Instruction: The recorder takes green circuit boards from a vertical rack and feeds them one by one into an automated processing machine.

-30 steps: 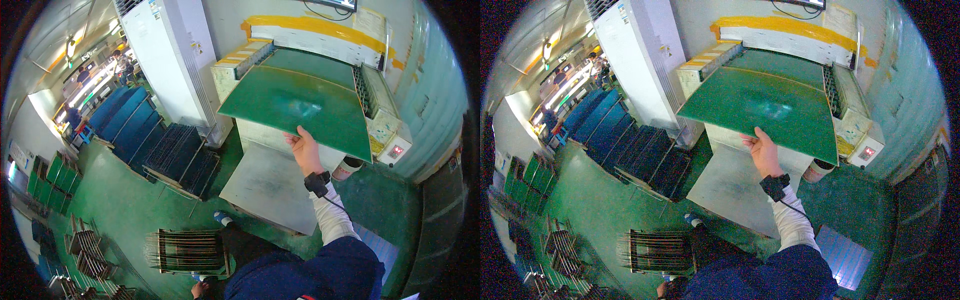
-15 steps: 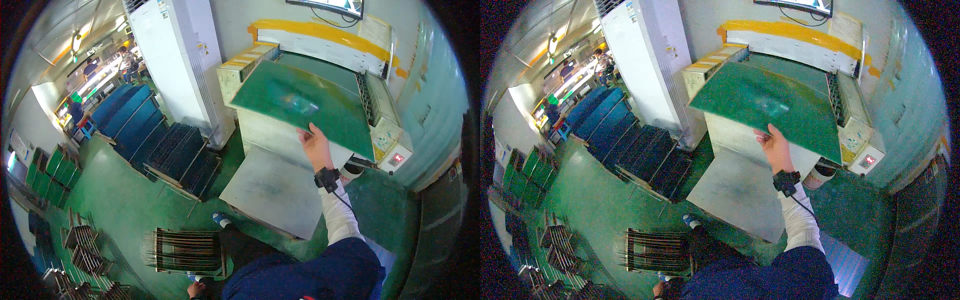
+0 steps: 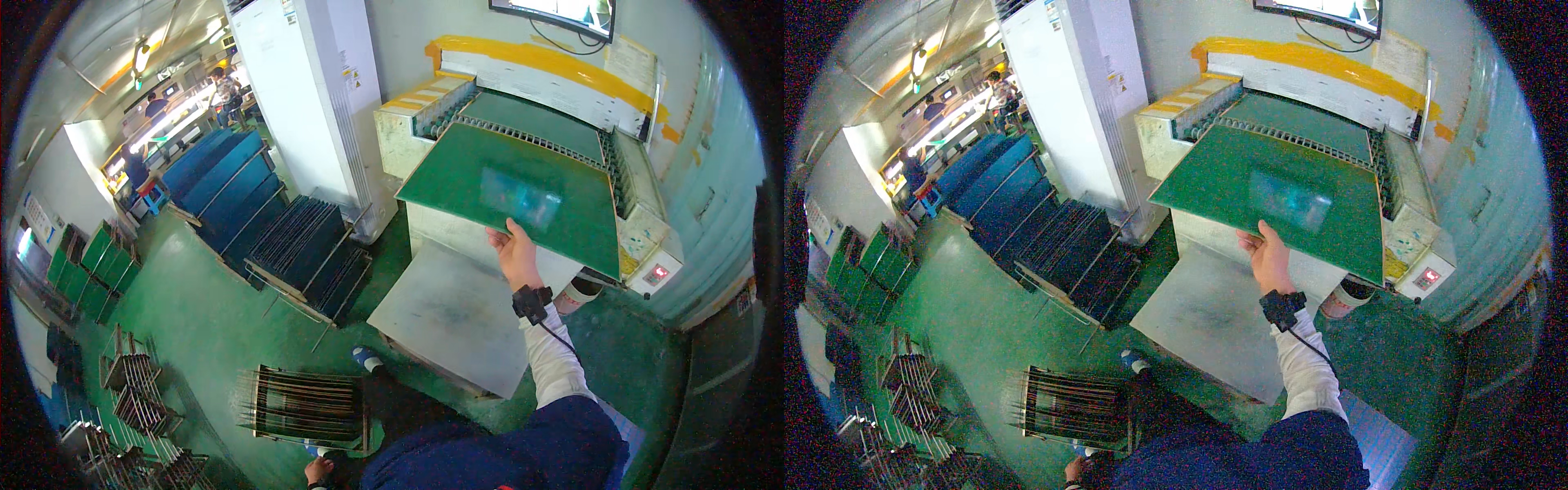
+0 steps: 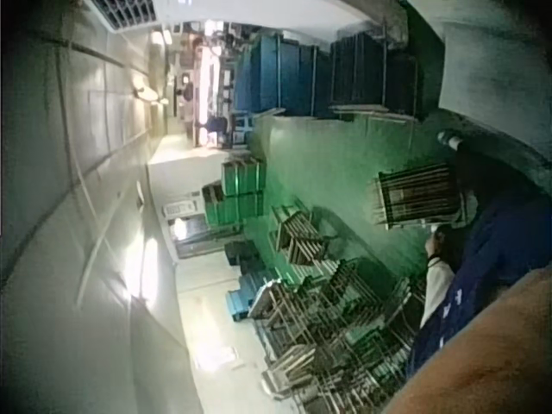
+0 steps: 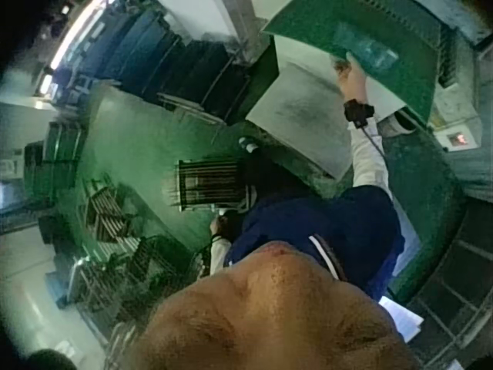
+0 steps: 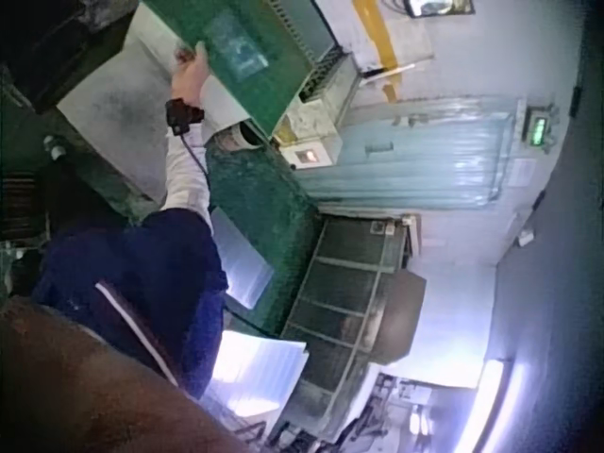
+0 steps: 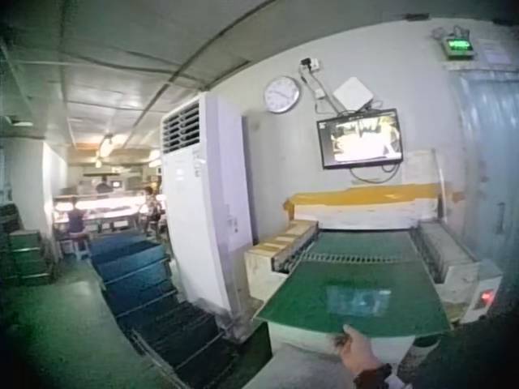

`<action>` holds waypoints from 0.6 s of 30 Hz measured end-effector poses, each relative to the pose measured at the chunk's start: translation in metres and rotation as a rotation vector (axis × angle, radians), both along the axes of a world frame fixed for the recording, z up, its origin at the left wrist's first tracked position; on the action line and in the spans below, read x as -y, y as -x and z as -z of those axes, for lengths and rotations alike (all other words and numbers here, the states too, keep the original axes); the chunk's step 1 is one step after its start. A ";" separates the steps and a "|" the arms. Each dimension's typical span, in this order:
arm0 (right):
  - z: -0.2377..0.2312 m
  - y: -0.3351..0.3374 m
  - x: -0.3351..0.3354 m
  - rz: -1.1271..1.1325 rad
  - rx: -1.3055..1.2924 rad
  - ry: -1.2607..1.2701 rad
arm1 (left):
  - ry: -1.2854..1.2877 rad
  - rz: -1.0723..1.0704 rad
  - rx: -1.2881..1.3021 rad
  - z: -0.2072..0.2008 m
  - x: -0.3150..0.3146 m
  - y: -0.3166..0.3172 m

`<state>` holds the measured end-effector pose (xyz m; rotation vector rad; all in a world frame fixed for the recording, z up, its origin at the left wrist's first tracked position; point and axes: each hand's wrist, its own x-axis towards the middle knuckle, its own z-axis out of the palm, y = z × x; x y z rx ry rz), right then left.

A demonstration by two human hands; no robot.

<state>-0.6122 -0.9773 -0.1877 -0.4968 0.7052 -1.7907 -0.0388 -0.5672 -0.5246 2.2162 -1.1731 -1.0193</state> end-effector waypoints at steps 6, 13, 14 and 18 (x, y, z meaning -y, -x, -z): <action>0.000 0.010 0.014 -0.016 -0.002 -0.029 | -0.001 0.033 0.025 -0.001 -0.002 -0.004; -0.006 0.008 0.016 -0.007 0.009 -0.037 | -0.030 0.090 0.069 -0.003 -0.002 -0.004; -0.006 0.008 0.016 -0.006 0.000 -0.030 | -0.035 0.102 0.077 -0.004 -0.003 -0.004; -0.007 0.011 0.023 0.000 0.017 -0.054 | -0.056 0.174 0.139 -0.009 0.001 -0.002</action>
